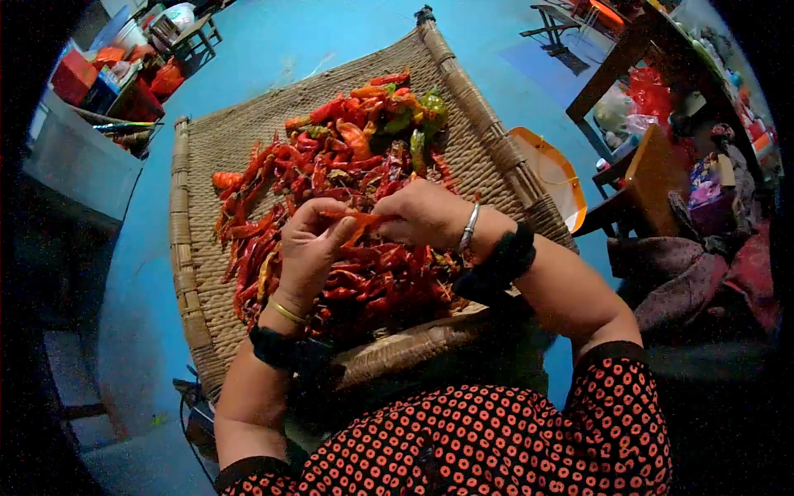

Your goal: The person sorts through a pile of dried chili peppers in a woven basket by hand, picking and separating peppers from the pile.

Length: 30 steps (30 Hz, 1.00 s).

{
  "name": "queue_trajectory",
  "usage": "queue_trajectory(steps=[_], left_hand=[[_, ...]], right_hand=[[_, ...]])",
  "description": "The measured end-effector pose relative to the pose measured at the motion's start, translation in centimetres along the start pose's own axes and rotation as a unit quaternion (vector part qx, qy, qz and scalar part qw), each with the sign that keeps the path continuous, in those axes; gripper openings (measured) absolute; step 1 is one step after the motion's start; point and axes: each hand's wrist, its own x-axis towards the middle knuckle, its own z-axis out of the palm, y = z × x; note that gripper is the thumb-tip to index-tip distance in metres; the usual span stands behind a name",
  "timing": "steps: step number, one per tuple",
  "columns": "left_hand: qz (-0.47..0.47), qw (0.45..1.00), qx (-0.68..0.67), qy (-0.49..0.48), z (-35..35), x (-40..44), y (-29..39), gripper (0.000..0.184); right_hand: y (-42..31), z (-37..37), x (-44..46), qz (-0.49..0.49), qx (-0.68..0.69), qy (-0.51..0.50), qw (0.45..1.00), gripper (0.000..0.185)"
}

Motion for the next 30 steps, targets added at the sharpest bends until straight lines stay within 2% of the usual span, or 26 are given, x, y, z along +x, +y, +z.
queue_trajectory(steps=[2,4,5,6,8,9,10,11,12,14,15,16,17,18,20,21,23,24,25,26,27,28,29,30], left_hand=[[-0.048,0.997,-0.067,-0.006,0.2,-0.1,0.7,0.016],[-0.049,0.997,-0.057,-0.002,0.2,0.1,0.8,0.021],[-0.036,0.999,-0.004,-0.02,0.2,0.3,0.6,0.02],[-0.023,0.998,0.049,-0.037,0.1,0.4,0.4,0.02],[-0.035,0.993,0.087,-0.066,-0.9,0.4,-1.6,0.02],[0.044,0.968,0.2,-0.143,-1.4,0.6,-2.3,0.021],[0.123,0.918,0.308,-0.216,-1.6,0.7,-2.6,0.023],[0.096,0.926,0.292,-0.219,-1.5,0.4,-2.7,0.026],[0.098,0.926,0.292,-0.218,-1.4,0.5,-2.8,0.026],[0.139,0.91,0.296,-0.253,-1.5,0.6,-2.9,0.022],[0.14,0.911,0.296,-0.251,-1.7,0.6,-3.1,0.022],[0.16,0.9,0.309,-0.264,-1.9,0.6,-3.5,0.021],[0.18,0.888,0.321,-0.277,-2.0,0.5,-3.7,0.02],[0.18,0.888,0.321,-0.277,-2.1,0.4,-3.7,0.02],[0.133,0.875,0.374,-0.277,-2.1,0.3,-3.5,0.015],[0.133,0.875,0.374,-0.277,-2.1,0.3,-3.5,0.015],[0.123,0.846,0.43,-0.291,-2.2,0.4,-3.4,0.012],[0.122,0.846,0.43,-0.289,-2.2,0.6,-3.7,0.012],[0.093,0.888,0.366,-0.264,-2.3,0.6,-4.2,0.01],[0.065,0.922,0.3,-0.236,-2.4,0.6,-4.6,0.009],[0.205,0.873,0.4,-0.188,-2.1,0.8,-2.1,0.009],[0.206,0.873,0.401,-0.189,-2.2,0.9,-1.7,0.009],[0.216,0.87,0.416,-0.152,-2.2,1.1,-1.5,0.009],[0.226,0.866,0.431,-0.115,-2.2,1.3,-1.2,0.01]], right_hand=[[-0.2,-0.1,-0.1,0.021,-0.009,0.03,0.999,0.017],[0.1,-0.9,-0.1,0.074,0.008,0.012,0.997,0.024],[0.2,-1.5,-0.1,0.093,-0.026,0.035,0.995,0.026],[0.5,-2.2,-0.4,0.071,-0.038,0.101,0.992,0.025],[0.7,-4.1,-1.3,0.122,0.079,0.218,0.965,0.023],[0.9,-5.3,-1.7,0.154,0.103,0.256,0.949,0.022],[1.1,-6.3,-2.2,0.187,0.127,0.295,0.928,0.021],[1.4,-6.5,-2.6,0.189,0.229,0.328,0.897,0.021],[2.1,-6.9,-3.1,0.188,0.227,0.329,0.897,0.021],[3.6,-7.9,-4.0,0.206,0.113,0.368,0.899,0.024],[4.3,-8.7,-4.6,0.205,0.112,0.368,0.9,0.024],[5.0,-9.5,-5.3,0.252,-0.079,0.372,0.89,0.025],[5.5,-10.0,-5.9,0.289,-0.267,0.363,0.845,0.026],[5.9,-10.3,-6.5,0.289,-0.267,0.363,0.845,0.026],[6.8,-10.4,-7.4,0.453,-0.282,0.308,0.787,0.021],[7.6,-10.1,-7.8,0.454,-0.282,0.308,0.788,0.021],[9.2,-9.0,-8.1,0.311,-0.414,0.305,0.799,0.022],[7.7,-9.0,-7.2,0.283,-0.379,0.294,0.831,0.023],[6.0,-8.5,-5.8,0.256,-0.341,0.28,0.86,0.024],[6.4,-7.3,-5.0,0.179,-0.255,0.253,0.916,0.023],[6.7,-6.0,-4.2,0.099,-0.164,0.222,0.956,0.022],[5.1,-5.1,-3.4,0.098,-0.092,0.111,0.985,0.019],[5.2,-3.4,-2.3,0.102,-0.161,0.023,0.981,0.02],[4.3,-2.4,-2.2,0.084,-0.128,-0.004,0.988,0.024]])
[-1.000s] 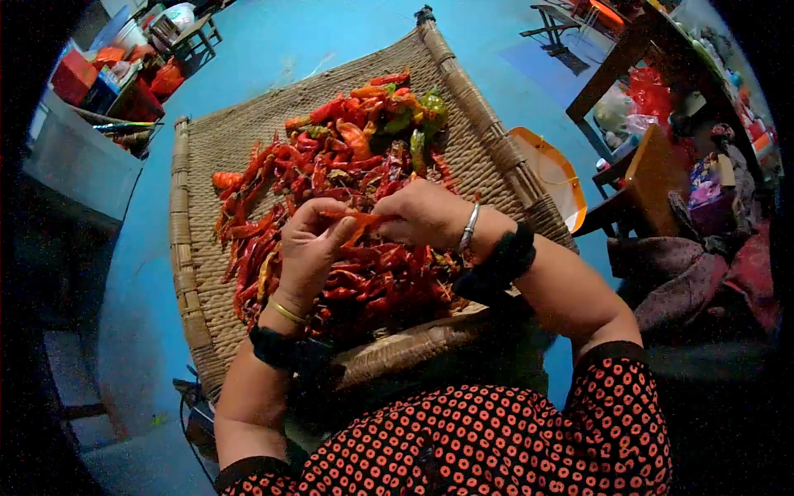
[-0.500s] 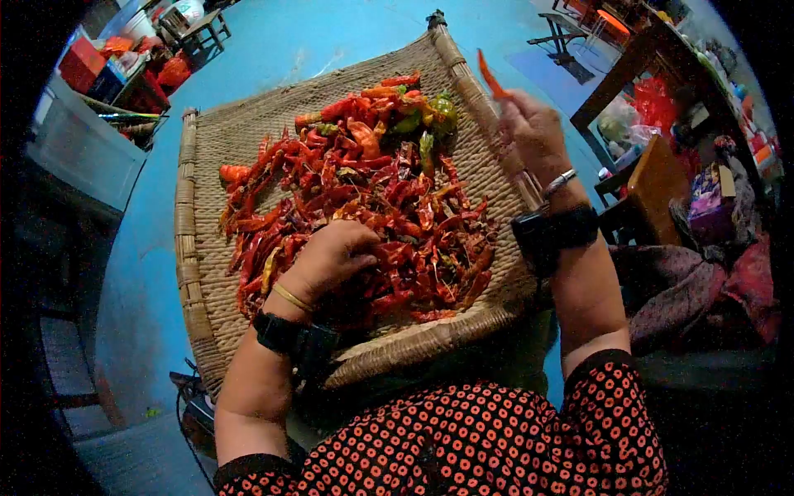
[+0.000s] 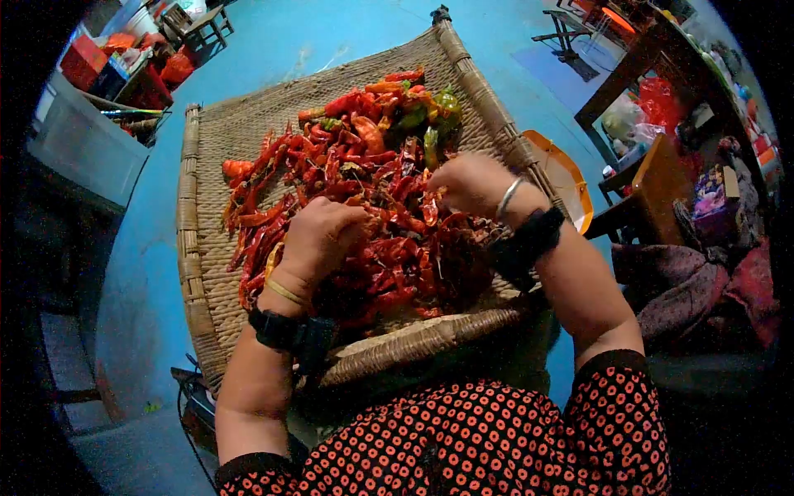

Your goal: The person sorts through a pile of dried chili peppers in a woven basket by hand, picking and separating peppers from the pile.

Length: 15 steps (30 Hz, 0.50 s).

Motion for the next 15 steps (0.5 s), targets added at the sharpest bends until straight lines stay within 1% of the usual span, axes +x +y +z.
queue_trajectory(steps=[1,2,4,5,7,8,10,11,12,13,14,15], left_hand=[[0.011,1.0,0.023,0.015,-0.2,0.1,0.0,0.011],[0.011,0.999,0.025,0.018,-0.3,0.2,0.0,0.011],[-0.017,0.997,0.003,0.077,-0.2,0.0,0.2,0.012],[-0.02,0.997,0.002,0.075,0.0,-0.3,0.3,0.012],[-0.058,0.989,-0.062,0.124,0.0,0.0,0.4,0.015],[-0.058,0.989,-0.061,0.124,-0.1,0.1,0.6,0.015],[-0.151,0.977,-0.135,0.072,-0.6,0.2,0.9,0.018],[-0.15,0.977,-0.132,0.072,-0.6,0.2,0.8,0.018],[-0.173,0.97,-0.155,0.068,-0.4,0.2,0.6,0.019],[-0.196,0.962,-0.179,0.064,0.0,0.1,0.3,0.02],[-0.194,0.963,-0.177,0.063,0.6,-0.1,0.1,0.02],[-0.236,0.929,-0.275,0.069,1.3,-0.1,0.2,0.021]], right_hand=[[-1.1,0.4,0.4,0.042,-0.063,-0.076,0.994,0.02],[-1.4,1.0,0.5,0.047,-0.087,-0.106,0.989,0.015],[-1.7,1.5,0.4,0.006,-0.183,-0.129,0.975,0.014],[-1.8,1.9,0.2,0.005,-0.182,-0.13,0.975,0.014],[-1.6,1.5,0.4,0.055,-0.181,-0.165,0.968,0.014],[-1.5,1.3,0.3,0.055,-0.181,-0.164,0.968,0.014],[-1.1,0.8,0.0,0.087,-0.069,-0.142,0.984,0.012],[-0.4,0.4,-0.2,0.03,-0.089,-0.127,0.987,0.012],[-0.1,-0.1,-0.1,0.028,-0.089,-0.124,0.988,0.012],[0.1,-0.6,-0.1,0.044,-0.079,-0.088,0.992,0.012],[0.4,-1.0,-0.2,0.061,-0.068,-0.051,0.995,0.013],[0.9,-1.2,-0.3,0.042,-0.092,-0.037,0.994,0.014]])
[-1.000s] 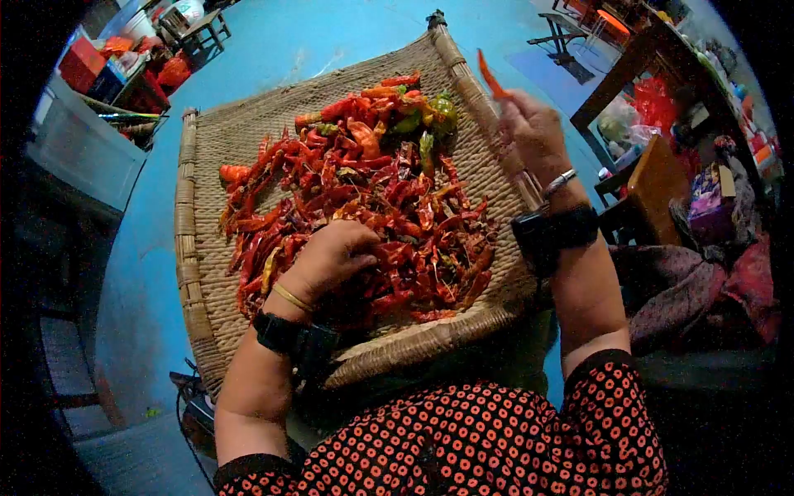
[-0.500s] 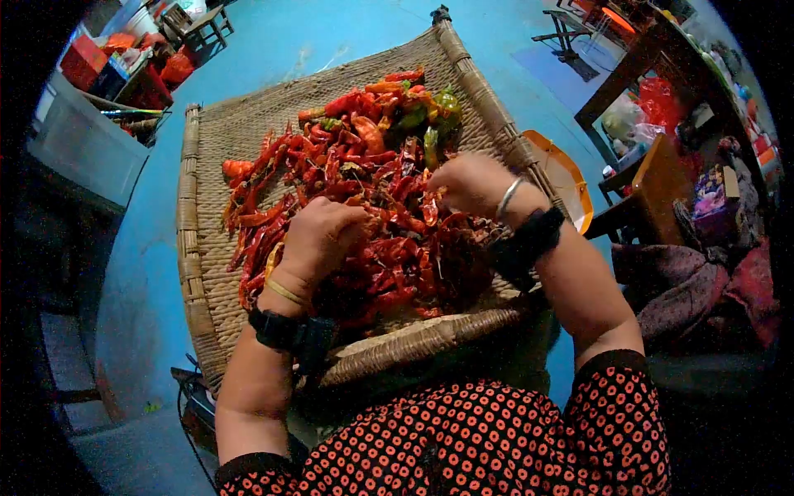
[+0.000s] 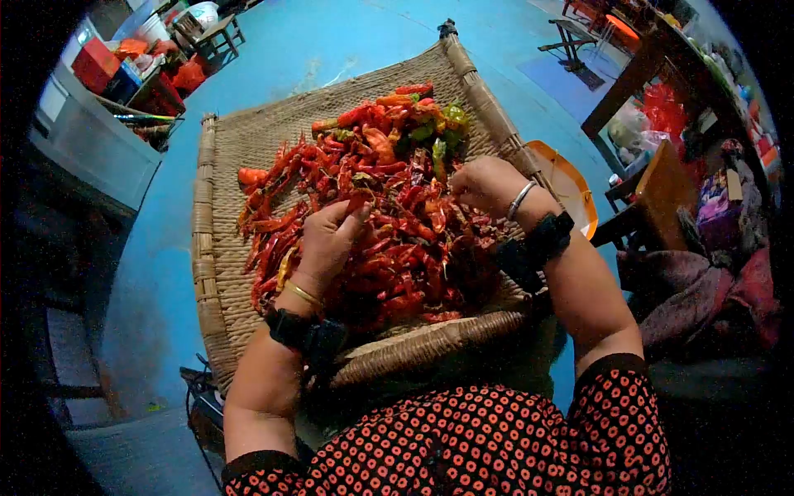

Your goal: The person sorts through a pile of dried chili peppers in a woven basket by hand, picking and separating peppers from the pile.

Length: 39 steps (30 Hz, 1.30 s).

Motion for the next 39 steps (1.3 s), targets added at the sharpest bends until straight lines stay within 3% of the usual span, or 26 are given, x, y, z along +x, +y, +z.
queue_trajectory(steps=[1,3,10,12,16,18,19,21,23,25,29,33,35,37,38,39], left_hand=[[-0.05,0.994,-0.099,-0.003,0.4,0.0,0.0,0.022],[-0.065,0.994,-0.089,-0.013,0.6,0.0,0.8,0.021],[-0.15,0.977,-0.146,-0.033,1.7,-0.1,1.6,0.019],[-0.135,0.98,-0.14,-0.049,1.7,0.1,1.1,0.019],[-0.134,0.974,-0.169,-0.067,1.5,0.1,2.1,0.02],[-0.115,0.979,-0.154,-0.071,1.6,0.2,2.2,0.02],[-0.097,0.982,-0.144,-0.072,1.6,0.2,2.2,0.02],[-0.113,0.984,-0.116,-0.08,1.5,0.2,2.5,0.019],[-0.129,0.984,-0.089,-0.085,1.5,0.2,2.1,0.019],[-0.148,0.976,-0.137,-0.085,1.8,0.2,1.0,0.019],[-0.16,0.963,-0.199,-0.089,1.9,0.0,0.3,0.019],[-0.159,0.964,-0.19,-0.097,2.0,0.1,0.1,0.019],[-0.147,0.968,-0.182,-0.095,2.1,0.0,0.4,0.019],[-0.088,0.979,-0.166,-0.074,2.3,-0.2,0.5,0.02],[-0.107,0.986,-0.074,-0.107,1.4,0.0,1.1,0.021],[-0.106,0.986,-0.079,-0.105,1.2,-0.1,1.8,0.021]], right_hand=[[0.1,0.1,-0.2,0.001,0.001,0.006,1.0,0.014],[0.3,-0.1,-0.6,0.035,0.04,0.065,0.996,0.015],[1.2,0.9,-0.3,0.049,0.021,0.07,0.996,0.011],[0.9,0.8,-0.4,0.073,0.026,0.042,0.996,0.01],[2.1,1.3,-0.3,0.086,0.033,0.09,0.992,0.01],[2.4,0.6,-0.8,0.059,0.025,0.197,0.978,0.011],[2.3,0.0,-1.2,0.061,0.027,0.197,0.978,0.011],[2.3,-1.1,-1.8,0.125,0.016,0.323,0.938,0.01],[3.9,-1.6,-2.3,0.142,0.051,0.334,0.93,0.011],[4.7,-2.7,-3.8,0.265,0.006,0.388,0.883,0.013],[7.0,-3.7,-5.7,0.485,-0.037,0.296,0.822,0.019],[11.1,-1.5,-6.0,0.531,-0.081,0.261,0.802,0.021],[8.6,-2.7,-6.1,0.562,-0.056,0.152,0.811,0.02],[8.8,-0.7,-5.2,0.429,-0.1,0.249,0.863,0.018],[9.6,0.3,-4.5,0.343,-0.101,0.286,0.889,0.017],[8.7,0.4,-3.8,0.295,-0.072,0.245,0.921,0.017]])
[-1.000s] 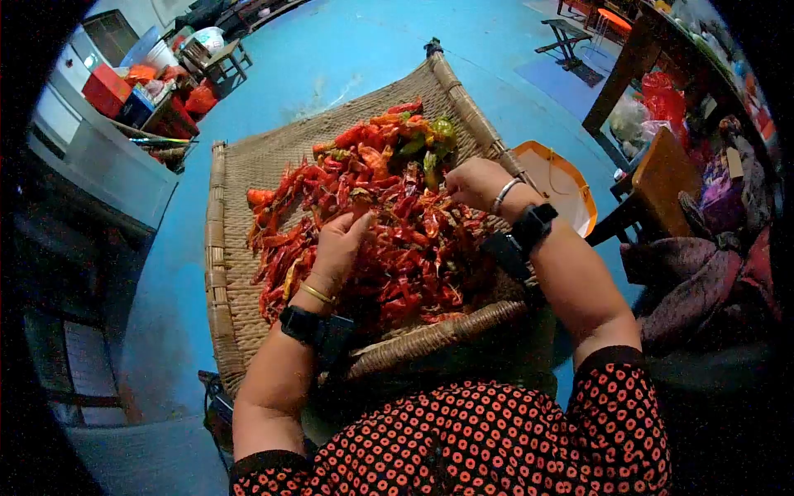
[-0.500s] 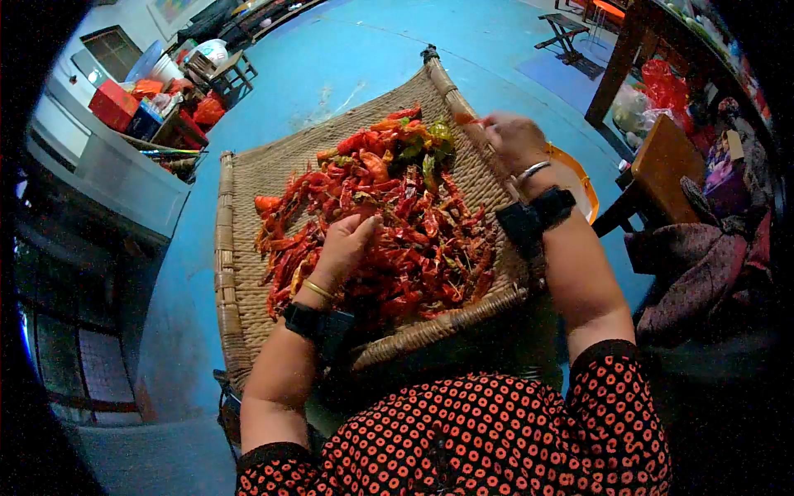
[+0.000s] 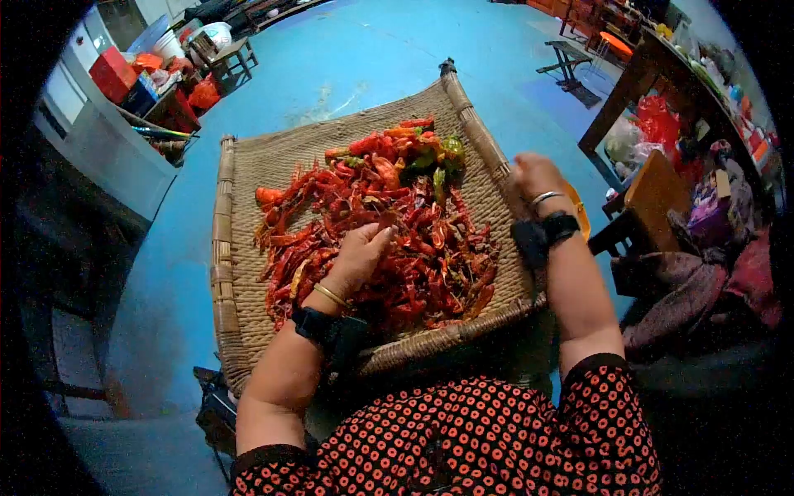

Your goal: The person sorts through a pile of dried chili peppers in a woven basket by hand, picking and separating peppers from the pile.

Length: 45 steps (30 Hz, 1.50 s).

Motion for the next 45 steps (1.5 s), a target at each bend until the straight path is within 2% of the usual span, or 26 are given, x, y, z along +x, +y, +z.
queue_trajectory(steps=[2,3,5,7,8,9,10,11,12,13,14,16,18,22,24,27,28,29,30,32,34,37,39,42,43,45], left_hand=[[-0.005,1.0,0.022,0.013,0.1,-0.5,1.1,0.023],[-0.004,1.0,-0.009,0.024,0.3,0.1,-0.5,0.028],[0.0,0.999,0.025,0.027,-0.1,0.0,-0.5,0.029],[0.008,0.996,0.08,0.041,-0.2,-0.1,-0.1,0.033],[0.012,0.996,0.077,0.043,-0.3,-0.1,-0.5,0.033],[0.026,0.99,0.131,0.043,-0.5,0.2,-1.4,0.035],[0.044,0.981,0.186,0.046,-0.7,0.7,-2.0,0.036],[0.061,0.978,0.187,0.064,-0.4,0.7,-2.7,0.038],[0.082,0.975,0.188,0.083,-0.2,0.9,-3.5,0.04],[0.075,0.973,0.205,0.078,-0.3,1.2,-4.3,0.04],[0.064,0.97,0.222,0.072,-0.5,1.4,-4.8,0.039],[0.026,0.987,0.147,0.06,-0.6,0.7,-3.2,0.039],[0.054,0.981,0.167,0.077,-0.4,0.6,-3.3,0.04],[0.02,0.988,0.145,0.041,-0.4,0.6,-3.4,0.041],[0.017,0.989,0.143,0.045,-0.3,0.4,-3.1,0.041],[0.008,0.987,0.159,0.035,-0.5,0.1,-2.0,0.036],[0.008,0.986,0.16,0.036,-0.4,0.4,-2.9,0.036],[0.035,0.989,0.136,0.055,0.0,0.8,-4.5,0.029],[0.061,0.989,0.112,0.072,0.2,0.9,-4.7,0.022],[0.045,0.992,0.099,0.057,0.1,0.9,-5.0,0.018],[0.029,0.995,0.087,0.041,0.2,0.9,-5.1,0.016],[0.098,0.988,0.089,0.083,0.1,0.8,-4.0,0.018],[0.009,0.983,0.182,0.02,-0.6,0.2,-2.0,0.024],[0.018,0.994,0.1,0.03,-0.3,-0.4,-0.7,0.024],[0.016,0.994,0.101,0.028,-0.4,-0.5,-0.7,0.024],[0.034,0.992,0.116,0.041,-0.4,-0.5,-1.0,0.024]], right_hand=[[-4.3,-0.6,-0.4,-0.06,-0.011,-0.109,0.992,0.015],[-6.4,-1.8,-1.5,-0.138,0.077,-0.096,0.983,0.013],[-7.9,1.7,-1.5,-0.262,0.06,-0.129,0.955,0.013],[-11.5,0.3,-2.4,-0.257,0.011,-0.206,0.944,0.014],[-11.8,1.2,-2.5,-0.295,0.039,-0.229,0.927,0.015],[-13.3,-0.8,-2.8,-0.272,0.044,-0.29,0.916,0.014],[-12.7,2.6,-2.8,-0.311,0.012,-0.255,0.915,0.02],[-13.7,1.6,-3.1,-0.265,-0.021,-0.304,0.915,0.027],[-13.5,2.5,-3.5,-0.28,-0.023,-0.284,0.916,0.032],[-13.2,3.9,-3.6,-0.335,-0.007,-0.253,0.908,0.033],[-13.9,3.6,-3.8,-0.298,-0.034,-0.295,0.907,0.033],[-14.0,4.2,-4.2,-0.32,0.011,-0.28,0.905,0.028],[-14.3,3.8,-4.6,-0.319,0.005,-0.288,0.903,0.027],[-13.7,3.7,-4.2,-0.299,0.028,-0.307,0.903,0.026],[-12.9,2.6,-3.8,-0.282,0.152,-0.287,0.903,0.022],[-12.3,2.1,-3.5,-0.29,0.243,-0.212,0.901,0.019],[-12.6,1.7,-3.5,-0.272,0.32,-0.186,0.888,0.019],[-12.4,0.9,-3.5,-0.225,0.389,-0.234,0.862,0.019],[-12.6,0.0,-3.1,-0.225,0.389,-0.234,0.862,0.019],[-12.6,-0.8,-2.8,-0.088,0.498,-0.316,0.803,0.021],[-12.1,0.2,-2.6,-0.088,0.495,-0.292,0.813,0.018],[-11.3,2.6,-2.4,-0.026,0.627,-0.285,0.725,0.013],[-10.5,1.6,-2.1,-0.017,0.632,-0.257,0.731,0.012],[-8.7,-0.7,-0.5,0.031,0.633,-0.188,0.75,0.006],[-7.9,-0.8,-0.1,-0.004,0.588,-0.087,0.804,0.008],[-5.5,-2.0,0.2,0.02,0.489,0.006,0.872,0.009]])
